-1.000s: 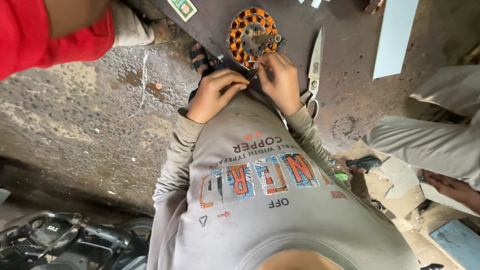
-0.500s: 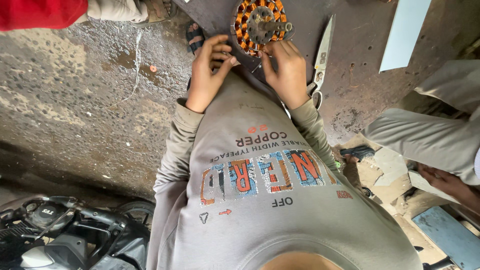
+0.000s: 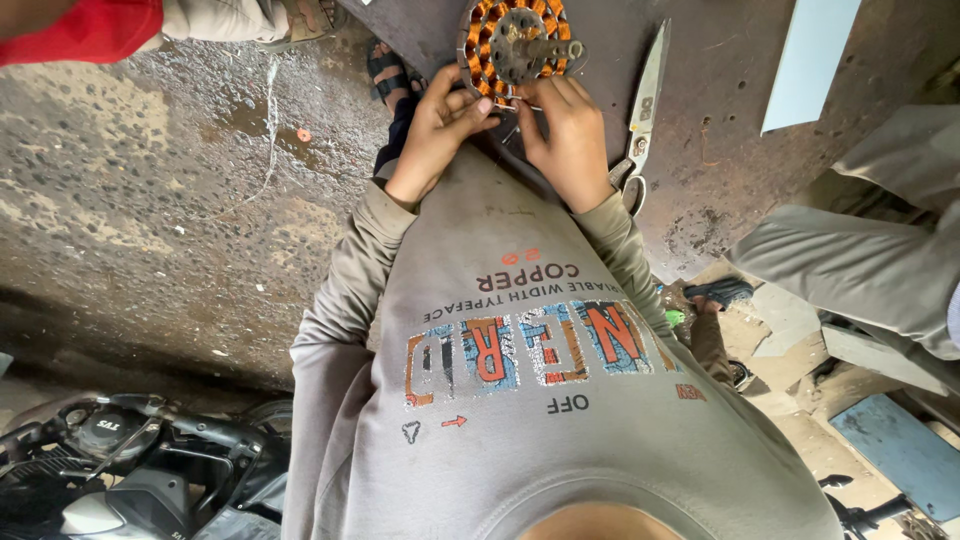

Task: The person assembles small white rectangular pieces onto circular orange and black patterned components using scissors and a small metal tool. They cut the pieces, insert them into slots on the component, and adjust them with the tool.

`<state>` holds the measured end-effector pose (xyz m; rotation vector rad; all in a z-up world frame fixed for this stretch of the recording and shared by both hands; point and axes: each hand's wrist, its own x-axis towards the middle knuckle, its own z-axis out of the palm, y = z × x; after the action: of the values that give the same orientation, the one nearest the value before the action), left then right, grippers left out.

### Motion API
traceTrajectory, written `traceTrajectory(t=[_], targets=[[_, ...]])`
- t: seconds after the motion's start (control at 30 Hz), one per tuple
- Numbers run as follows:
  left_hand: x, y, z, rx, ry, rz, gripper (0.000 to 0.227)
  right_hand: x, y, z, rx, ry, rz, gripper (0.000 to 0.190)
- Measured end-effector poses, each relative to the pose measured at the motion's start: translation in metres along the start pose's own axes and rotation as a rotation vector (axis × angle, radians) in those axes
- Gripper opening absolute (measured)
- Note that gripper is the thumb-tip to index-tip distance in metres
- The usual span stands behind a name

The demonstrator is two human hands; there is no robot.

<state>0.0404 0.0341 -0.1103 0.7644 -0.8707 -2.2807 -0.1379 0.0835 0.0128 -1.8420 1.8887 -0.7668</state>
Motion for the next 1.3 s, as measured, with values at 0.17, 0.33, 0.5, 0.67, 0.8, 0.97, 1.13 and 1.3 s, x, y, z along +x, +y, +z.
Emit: traceTrajectory(t=[0.17,0.33,0.5,0.67,0.8,0.97,1.13,1.3], targets=[[-0.001,0.000,0.000,-0.014,-0.001,0.010,0.046,-0.003,-0.014,-0.013,-0.089,0.038,-0.009,0.024],[-0.003,-0.007,-0.004,0.008,0.051,0.006,0.043,-0.011,-0.029,-0.021,-0.149,0.109,-0.052,0.022],[-0.005,-0.013,-0.009,0.023,0.104,0.022,0.036,-0.010,-0.025,-0.009,-0.225,0.052,-0.108,0.019],[-0.003,-0.013,-0.008,-0.024,0.149,0.002,0.037,-0.006,-0.020,-0.001,-0.287,0.030,-0.128,0.017],[-0.003,-0.010,-0.006,-0.004,0.155,0.005,0.037,-0.004,-0.020,0.003,-0.350,-0.002,-0.183,0.017],[-0.003,-0.008,-0.004,0.003,0.159,0.031,0.036,-0.002,-0.022,0.006,-0.369,-0.013,-0.168,0.018],[-0.001,-0.008,-0.003,0.006,0.176,0.049,0.036,-0.009,-0.026,-0.004,-0.359,0.044,-0.120,0.027],[0.000,-0.011,-0.006,-0.013,0.178,0.046,0.036,-0.016,-0.025,-0.005,-0.389,0.081,-0.084,0.022]])
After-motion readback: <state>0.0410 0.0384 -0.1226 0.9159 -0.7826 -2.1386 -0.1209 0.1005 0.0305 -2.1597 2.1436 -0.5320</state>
